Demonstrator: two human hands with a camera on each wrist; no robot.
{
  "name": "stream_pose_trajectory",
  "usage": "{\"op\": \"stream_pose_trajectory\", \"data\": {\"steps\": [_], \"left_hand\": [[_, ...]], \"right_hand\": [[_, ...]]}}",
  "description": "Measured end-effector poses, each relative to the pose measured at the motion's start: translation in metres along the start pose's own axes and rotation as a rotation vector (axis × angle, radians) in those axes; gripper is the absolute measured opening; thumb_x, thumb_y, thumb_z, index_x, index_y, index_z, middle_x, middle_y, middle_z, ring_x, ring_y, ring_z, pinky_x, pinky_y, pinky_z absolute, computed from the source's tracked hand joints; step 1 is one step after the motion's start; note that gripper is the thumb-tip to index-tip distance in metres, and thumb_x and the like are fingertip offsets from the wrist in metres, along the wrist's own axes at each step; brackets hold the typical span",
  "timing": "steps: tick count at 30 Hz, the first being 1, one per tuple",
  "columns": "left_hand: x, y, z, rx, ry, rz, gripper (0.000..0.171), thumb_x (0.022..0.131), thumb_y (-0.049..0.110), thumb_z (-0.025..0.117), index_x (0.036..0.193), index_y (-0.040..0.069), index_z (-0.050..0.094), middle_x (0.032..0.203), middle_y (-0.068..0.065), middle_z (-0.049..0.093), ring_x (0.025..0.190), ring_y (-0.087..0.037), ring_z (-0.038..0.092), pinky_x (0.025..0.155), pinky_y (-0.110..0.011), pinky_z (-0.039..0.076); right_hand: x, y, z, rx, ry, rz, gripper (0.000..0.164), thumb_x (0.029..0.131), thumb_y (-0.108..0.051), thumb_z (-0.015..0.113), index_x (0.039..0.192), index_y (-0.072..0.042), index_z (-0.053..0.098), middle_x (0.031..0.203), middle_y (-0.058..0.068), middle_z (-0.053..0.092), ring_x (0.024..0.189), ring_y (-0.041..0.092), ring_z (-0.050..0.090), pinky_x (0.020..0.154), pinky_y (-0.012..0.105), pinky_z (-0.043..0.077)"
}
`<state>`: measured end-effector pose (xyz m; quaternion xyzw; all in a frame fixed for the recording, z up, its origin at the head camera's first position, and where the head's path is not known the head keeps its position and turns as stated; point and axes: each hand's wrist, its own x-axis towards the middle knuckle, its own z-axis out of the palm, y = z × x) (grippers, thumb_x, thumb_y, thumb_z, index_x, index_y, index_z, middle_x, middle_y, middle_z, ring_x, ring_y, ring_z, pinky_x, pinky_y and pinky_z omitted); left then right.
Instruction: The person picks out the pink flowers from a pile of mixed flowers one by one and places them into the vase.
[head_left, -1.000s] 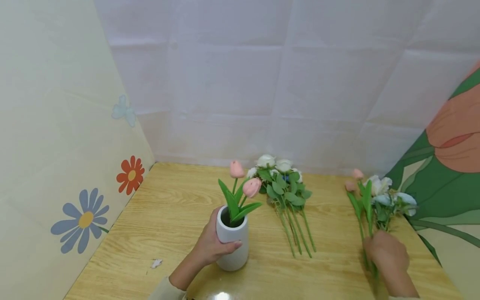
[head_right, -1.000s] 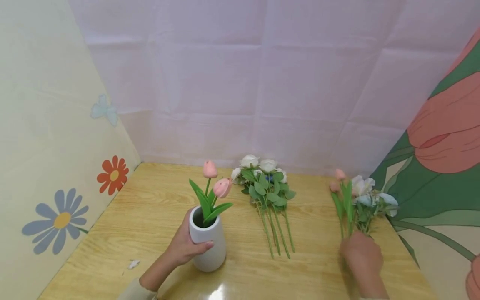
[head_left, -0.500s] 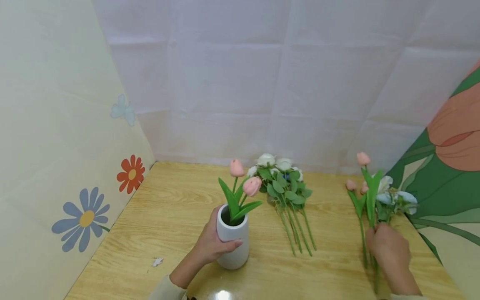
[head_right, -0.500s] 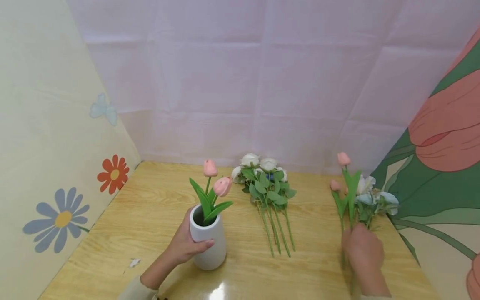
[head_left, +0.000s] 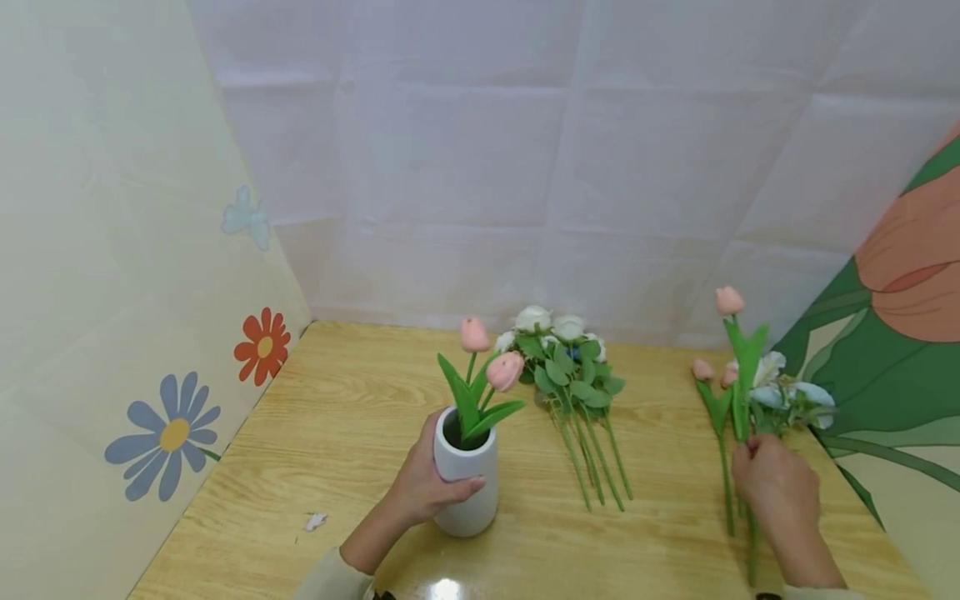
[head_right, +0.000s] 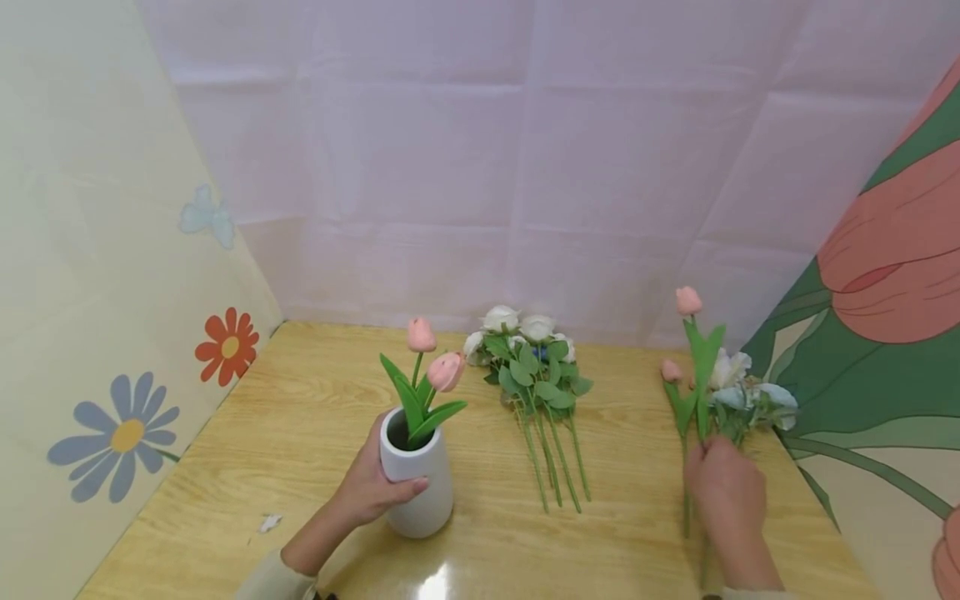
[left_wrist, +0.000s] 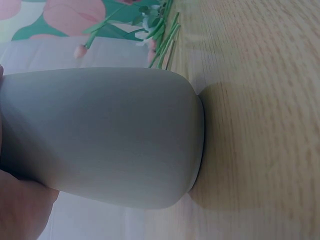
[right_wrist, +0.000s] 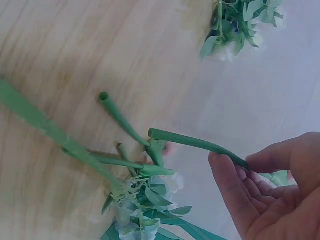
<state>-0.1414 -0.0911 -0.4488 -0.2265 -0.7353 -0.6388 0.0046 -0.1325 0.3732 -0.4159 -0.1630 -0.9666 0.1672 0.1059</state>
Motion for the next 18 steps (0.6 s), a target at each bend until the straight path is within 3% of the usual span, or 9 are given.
{"op": "stream_pose_trajectory", "data": {"steps": [5, 18], "left_hand": [[0.0, 0.001, 0.0, -0.001, 0.003, 0.002, 0.093, 0.075, 0.014, 0.086, 0.15, 0.007, 0.031, 0.128, -0.012, 0.059, 0.113, -0.029, 0.06, 0.096, -0.049, 0.047], [-0.001, 0.002, 0.0, -0.003, 0.003, 0.003, 0.093, 0.075, 0.013, 0.086, 0.15, 0.008, 0.031, 0.128, -0.012, 0.059, 0.113, -0.03, 0.06, 0.096, -0.049, 0.048]], "right_hand": [[-0.001, -0.005, -0.002, 0.019, 0.002, 0.004, 0.035, 0.096, -0.017, 0.047, 0.105, 0.015, 0.059, 0.086, 0.034, 0.064, 0.075, 0.05, 0.062, 0.064, 0.056, 0.046], [-0.005, -0.014, -0.006, 0.065, 0.004, 0.005, 0.037, 0.099, -0.019, 0.049, 0.112, 0.015, 0.055, 0.099, 0.033, 0.066, 0.086, 0.049, 0.062, 0.073, 0.056, 0.045]]}}
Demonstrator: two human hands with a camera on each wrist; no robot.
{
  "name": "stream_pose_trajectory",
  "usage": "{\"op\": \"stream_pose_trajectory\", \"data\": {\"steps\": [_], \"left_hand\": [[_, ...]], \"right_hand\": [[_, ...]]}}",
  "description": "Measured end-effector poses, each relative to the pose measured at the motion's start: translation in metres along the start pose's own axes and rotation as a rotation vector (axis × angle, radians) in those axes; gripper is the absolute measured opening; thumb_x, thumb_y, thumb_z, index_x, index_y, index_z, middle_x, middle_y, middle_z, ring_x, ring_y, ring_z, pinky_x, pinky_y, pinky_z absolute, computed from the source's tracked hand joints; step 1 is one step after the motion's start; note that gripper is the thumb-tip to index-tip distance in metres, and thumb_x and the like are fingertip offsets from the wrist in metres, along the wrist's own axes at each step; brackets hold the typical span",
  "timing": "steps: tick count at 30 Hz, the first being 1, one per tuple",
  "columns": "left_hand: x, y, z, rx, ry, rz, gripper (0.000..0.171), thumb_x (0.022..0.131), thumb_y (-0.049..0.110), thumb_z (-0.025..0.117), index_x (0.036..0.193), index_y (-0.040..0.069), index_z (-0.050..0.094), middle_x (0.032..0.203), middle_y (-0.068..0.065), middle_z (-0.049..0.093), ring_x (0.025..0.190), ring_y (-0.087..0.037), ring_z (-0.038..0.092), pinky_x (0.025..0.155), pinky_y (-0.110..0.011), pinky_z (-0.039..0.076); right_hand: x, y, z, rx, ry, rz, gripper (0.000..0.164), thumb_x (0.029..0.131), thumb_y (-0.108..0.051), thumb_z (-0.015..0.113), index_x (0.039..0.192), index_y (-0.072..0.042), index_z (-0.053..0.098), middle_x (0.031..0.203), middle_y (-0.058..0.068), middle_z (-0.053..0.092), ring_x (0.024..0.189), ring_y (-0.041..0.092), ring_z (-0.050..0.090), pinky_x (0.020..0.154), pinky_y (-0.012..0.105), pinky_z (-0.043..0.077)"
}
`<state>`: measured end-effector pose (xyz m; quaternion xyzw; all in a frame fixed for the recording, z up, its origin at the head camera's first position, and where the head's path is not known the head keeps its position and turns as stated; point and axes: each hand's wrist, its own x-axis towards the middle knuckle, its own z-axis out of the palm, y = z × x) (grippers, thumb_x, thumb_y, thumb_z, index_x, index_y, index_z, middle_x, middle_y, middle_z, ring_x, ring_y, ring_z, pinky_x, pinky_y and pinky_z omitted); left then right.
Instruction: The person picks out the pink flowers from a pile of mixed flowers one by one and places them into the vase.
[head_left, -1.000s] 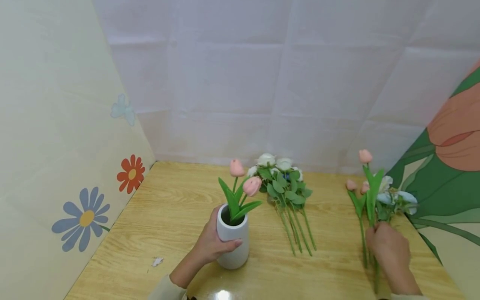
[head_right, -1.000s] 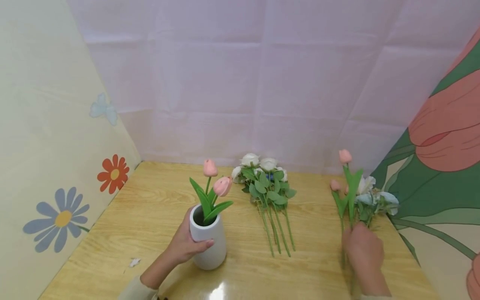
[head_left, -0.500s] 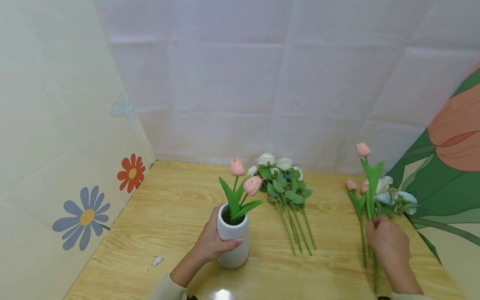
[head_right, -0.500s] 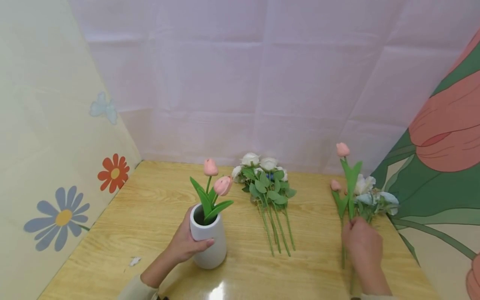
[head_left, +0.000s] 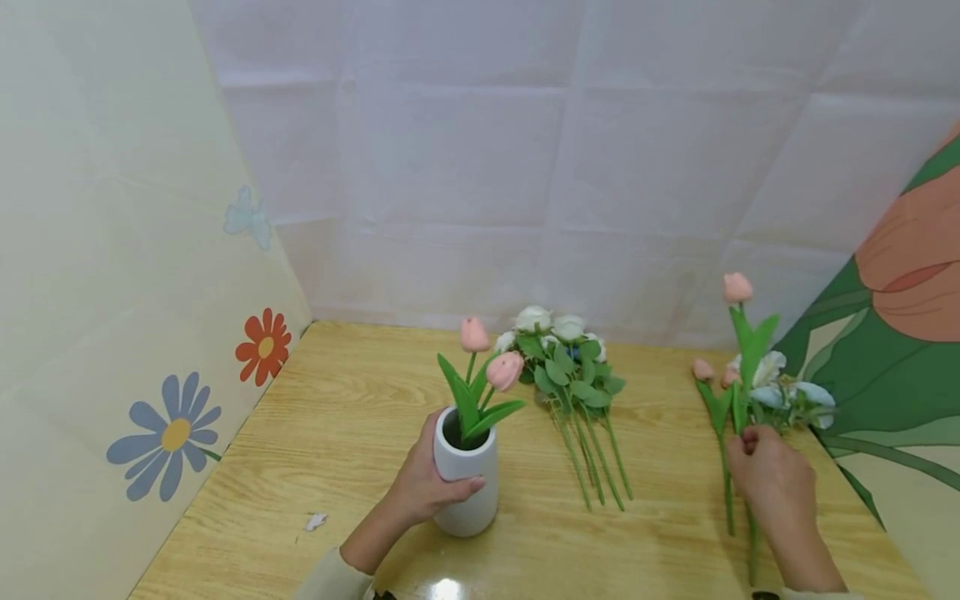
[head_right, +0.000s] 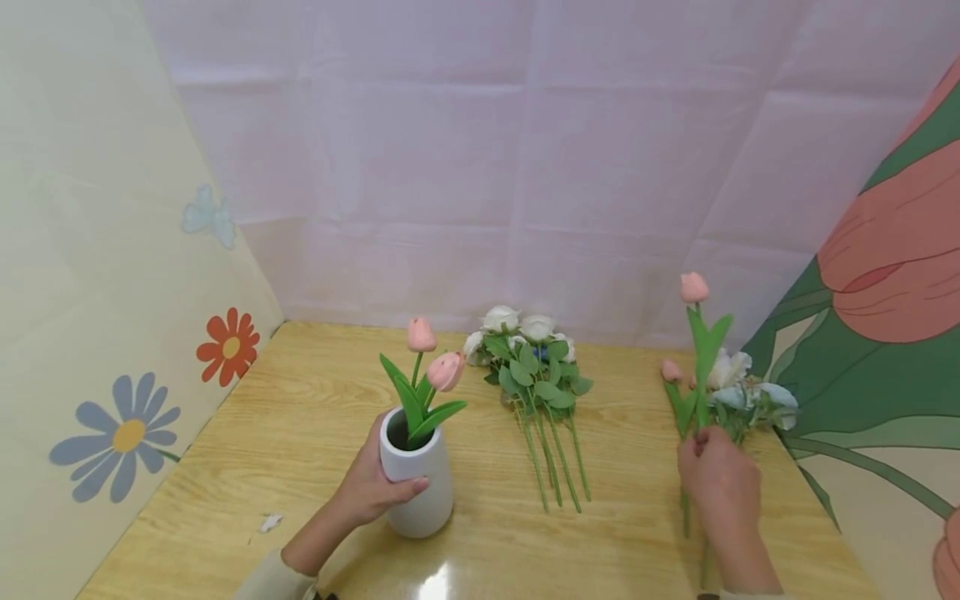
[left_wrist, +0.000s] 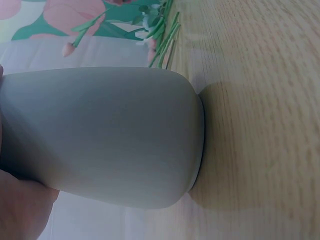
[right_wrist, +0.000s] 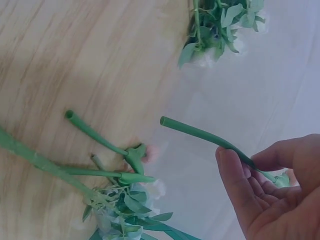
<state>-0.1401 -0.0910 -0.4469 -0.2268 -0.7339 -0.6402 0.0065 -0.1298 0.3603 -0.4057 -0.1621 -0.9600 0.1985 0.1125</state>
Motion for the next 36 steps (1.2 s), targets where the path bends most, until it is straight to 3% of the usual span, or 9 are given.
{"op": "stream_pose_trajectory", "data": {"steps": [9, 20, 36], "left_hand": [[0.0, 0.001, 0.0, 0.005, 0.0, 0.004, 0.093, 0.076, 0.014, 0.086, 0.15, 0.008, 0.03, 0.128, -0.012, 0.059, 0.113, -0.029, 0.06, 0.096, -0.049, 0.048], [0.0, 0.002, 0.0, 0.0, 0.002, -0.003, 0.093, 0.075, 0.013, 0.086, 0.15, 0.007, 0.031, 0.128, -0.013, 0.059, 0.113, -0.03, 0.06, 0.096, -0.05, 0.047], [0.0, 0.002, 0.0, -0.004, 0.006, 0.007, 0.093, 0.075, 0.012, 0.086, 0.15, 0.007, 0.031, 0.127, -0.012, 0.06, 0.111, -0.028, 0.061, 0.095, -0.048, 0.048]], "right_hand": [[-0.004, -0.011, -0.004, 0.02, 0.011, 0.0, 0.037, 0.1, -0.019, 0.05, 0.113, 0.015, 0.056, 0.101, 0.032, 0.066, 0.086, 0.046, 0.062, 0.072, 0.055, 0.045], [-0.011, -0.02, -0.006, 0.045, 0.066, -0.072, 0.032, 0.098, -0.019, 0.054, 0.108, 0.012, 0.059, 0.096, 0.029, 0.068, 0.081, 0.043, 0.064, 0.066, 0.049, 0.045], [-0.021, -0.039, -0.012, 0.09, 0.048, -0.077, 0.034, 0.101, -0.022, 0.055, 0.113, 0.01, 0.059, 0.098, 0.026, 0.069, 0.078, 0.036, 0.065, 0.058, 0.038, 0.047]]}}
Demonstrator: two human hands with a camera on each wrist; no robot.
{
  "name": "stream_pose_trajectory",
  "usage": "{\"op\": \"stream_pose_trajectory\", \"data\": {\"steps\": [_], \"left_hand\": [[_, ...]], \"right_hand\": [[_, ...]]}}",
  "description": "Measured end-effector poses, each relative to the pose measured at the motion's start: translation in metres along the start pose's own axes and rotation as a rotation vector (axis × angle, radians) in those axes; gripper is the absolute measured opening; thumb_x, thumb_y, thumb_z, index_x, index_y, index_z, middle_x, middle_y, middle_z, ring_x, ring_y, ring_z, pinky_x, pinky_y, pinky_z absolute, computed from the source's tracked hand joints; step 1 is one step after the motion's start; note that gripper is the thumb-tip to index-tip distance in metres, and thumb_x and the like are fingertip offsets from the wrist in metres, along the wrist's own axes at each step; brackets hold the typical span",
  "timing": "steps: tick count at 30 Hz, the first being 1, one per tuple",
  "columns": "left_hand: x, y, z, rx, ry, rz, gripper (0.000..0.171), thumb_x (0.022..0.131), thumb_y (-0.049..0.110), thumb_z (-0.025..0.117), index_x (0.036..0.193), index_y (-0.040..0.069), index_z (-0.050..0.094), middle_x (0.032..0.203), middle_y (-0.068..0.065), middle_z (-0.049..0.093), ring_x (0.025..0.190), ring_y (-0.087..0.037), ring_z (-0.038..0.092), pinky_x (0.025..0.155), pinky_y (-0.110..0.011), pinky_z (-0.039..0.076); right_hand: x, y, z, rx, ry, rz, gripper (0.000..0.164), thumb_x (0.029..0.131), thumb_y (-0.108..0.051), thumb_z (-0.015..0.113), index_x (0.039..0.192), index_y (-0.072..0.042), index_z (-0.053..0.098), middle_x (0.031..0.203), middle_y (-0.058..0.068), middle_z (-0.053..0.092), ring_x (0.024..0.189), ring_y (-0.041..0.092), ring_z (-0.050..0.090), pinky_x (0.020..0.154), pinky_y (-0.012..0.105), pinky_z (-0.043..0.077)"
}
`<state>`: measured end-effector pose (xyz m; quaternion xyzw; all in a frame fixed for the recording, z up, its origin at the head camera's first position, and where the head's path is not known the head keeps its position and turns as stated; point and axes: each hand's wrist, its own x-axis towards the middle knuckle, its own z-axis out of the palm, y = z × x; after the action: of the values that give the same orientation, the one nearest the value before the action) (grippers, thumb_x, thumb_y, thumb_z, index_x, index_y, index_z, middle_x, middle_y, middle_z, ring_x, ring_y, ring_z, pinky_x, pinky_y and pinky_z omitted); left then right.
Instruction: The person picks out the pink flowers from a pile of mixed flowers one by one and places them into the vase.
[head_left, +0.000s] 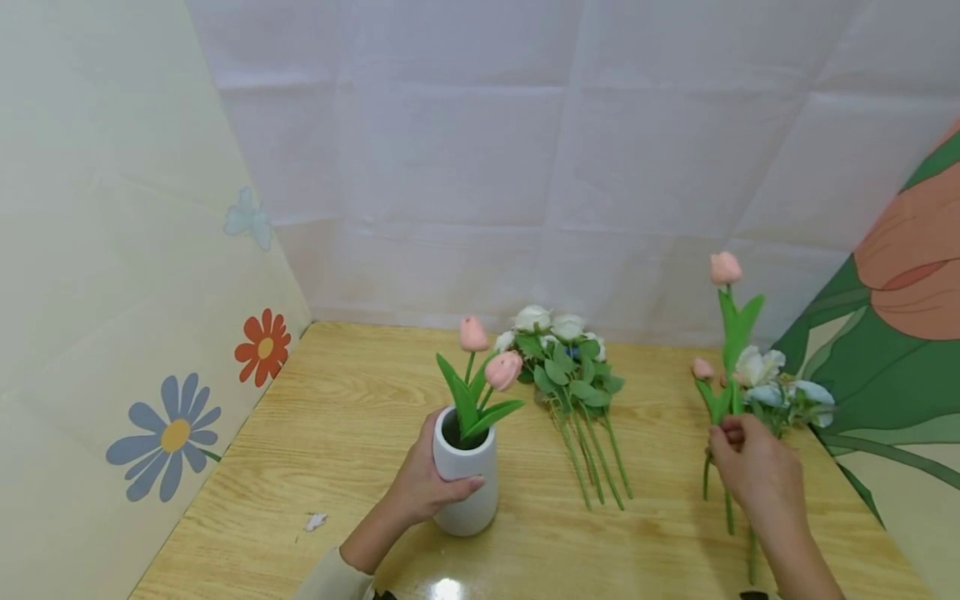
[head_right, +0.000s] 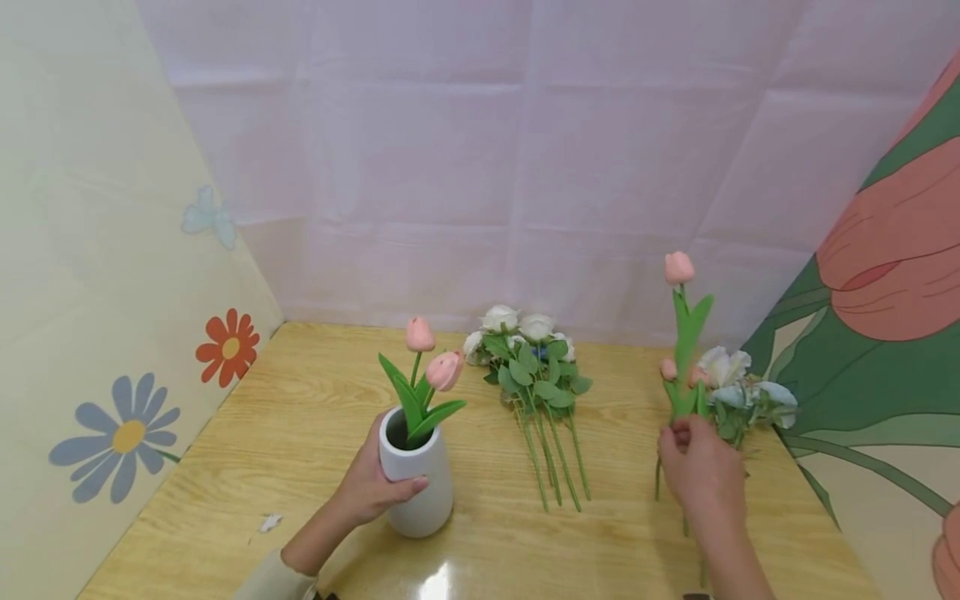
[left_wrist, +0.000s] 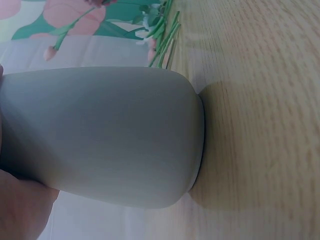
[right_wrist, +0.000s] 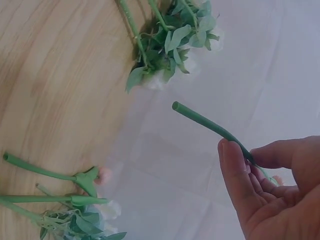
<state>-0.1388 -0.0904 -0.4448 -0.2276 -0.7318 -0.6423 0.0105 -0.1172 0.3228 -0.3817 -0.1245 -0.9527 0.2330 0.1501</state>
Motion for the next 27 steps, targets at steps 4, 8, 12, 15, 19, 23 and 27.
{"op": "stream_pose_trajectory", "data": {"steps": [4, 8, 12, 15, 19, 23, 27], "left_hand": [[0.0, 0.0, 0.0, 0.003, 0.001, -0.003, 0.093, 0.075, 0.012, 0.086, 0.15, 0.007, 0.031, 0.127, -0.012, 0.06, 0.111, -0.028, 0.061, 0.095, -0.048, 0.048], [0.0, 0.0, 0.0, 0.007, -0.001, -0.004, 0.093, 0.075, 0.012, 0.086, 0.149, 0.007, 0.031, 0.126, -0.013, 0.06, 0.111, -0.029, 0.061, 0.095, -0.048, 0.048], [0.0, 0.0, 0.0, 0.012, -0.001, -0.008, 0.093, 0.075, 0.013, 0.086, 0.149, 0.007, 0.031, 0.127, -0.013, 0.06, 0.111, -0.029, 0.061, 0.095, -0.048, 0.048], [0.0, 0.001, 0.001, 0.013, -0.002, -0.012, 0.093, 0.075, 0.014, 0.086, 0.15, 0.007, 0.031, 0.127, -0.013, 0.06, 0.111, -0.029, 0.061, 0.094, -0.048, 0.048], [0.0, 0.001, 0.001, 0.013, -0.005, -0.016, 0.092, 0.075, 0.014, 0.085, 0.15, 0.007, 0.031, 0.127, -0.012, 0.06, 0.111, -0.029, 0.06, 0.094, -0.048, 0.048], [0.0, 0.001, 0.0, 0.018, 0.0, -0.013, 0.093, 0.075, 0.014, 0.086, 0.15, 0.006, 0.031, 0.127, -0.012, 0.06, 0.111, -0.029, 0.06, 0.094, -0.048, 0.048], [0.0, 0.001, 0.0, 0.024, 0.007, -0.007, 0.093, 0.074, 0.013, 0.086, 0.149, 0.006, 0.031, 0.126, -0.012, 0.06, 0.111, -0.029, 0.061, 0.094, -0.048, 0.049]], "right_hand": [[-0.004, -0.005, 0.0, 0.012, 0.019, -0.02, 0.033, 0.101, -0.022, 0.055, 0.111, 0.009, 0.06, 0.097, 0.025, 0.07, 0.079, 0.036, 0.066, 0.059, 0.038, 0.047], [-0.007, -0.011, -0.001, 0.028, 0.019, -0.033, 0.033, 0.101, -0.023, 0.055, 0.111, 0.008, 0.06, 0.096, 0.024, 0.07, 0.079, 0.035, 0.066, 0.058, 0.035, 0.046], [-0.009, -0.015, -0.002, 0.037, 0.037, -0.049, 0.031, 0.101, -0.023, 0.056, 0.109, 0.007, 0.061, 0.094, 0.022, 0.071, 0.078, 0.033, 0.066, 0.059, 0.034, 0.046], [-0.011, -0.02, -0.002, 0.039, 0.049, -0.058, 0.03, 0.1, -0.022, 0.057, 0.108, 0.006, 0.063, 0.093, 0.021, 0.072, 0.078, 0.033, 0.067, 0.059, 0.035, 0.047], [-0.013, -0.026, -0.003, 0.05, 0.041, -0.048, 0.03, 0.101, -0.023, 0.057, 0.109, 0.006, 0.063, 0.094, 0.021, 0.072, 0.08, 0.034, 0.068, 0.059, 0.034, 0.047], [-0.015, -0.034, -0.003, 0.076, 0.041, -0.057, 0.031, 0.101, -0.023, 0.057, 0.111, 0.006, 0.062, 0.096, 0.022, 0.071, 0.082, 0.034, 0.068, 0.057, 0.031, 0.048], [-0.017, -0.042, -0.002, 0.097, 0.038, -0.076, 0.034, 0.102, -0.026, 0.056, 0.114, 0.005, 0.062, 0.099, 0.022, 0.071, 0.085, 0.036, 0.068, 0.058, 0.032, 0.049]]}}
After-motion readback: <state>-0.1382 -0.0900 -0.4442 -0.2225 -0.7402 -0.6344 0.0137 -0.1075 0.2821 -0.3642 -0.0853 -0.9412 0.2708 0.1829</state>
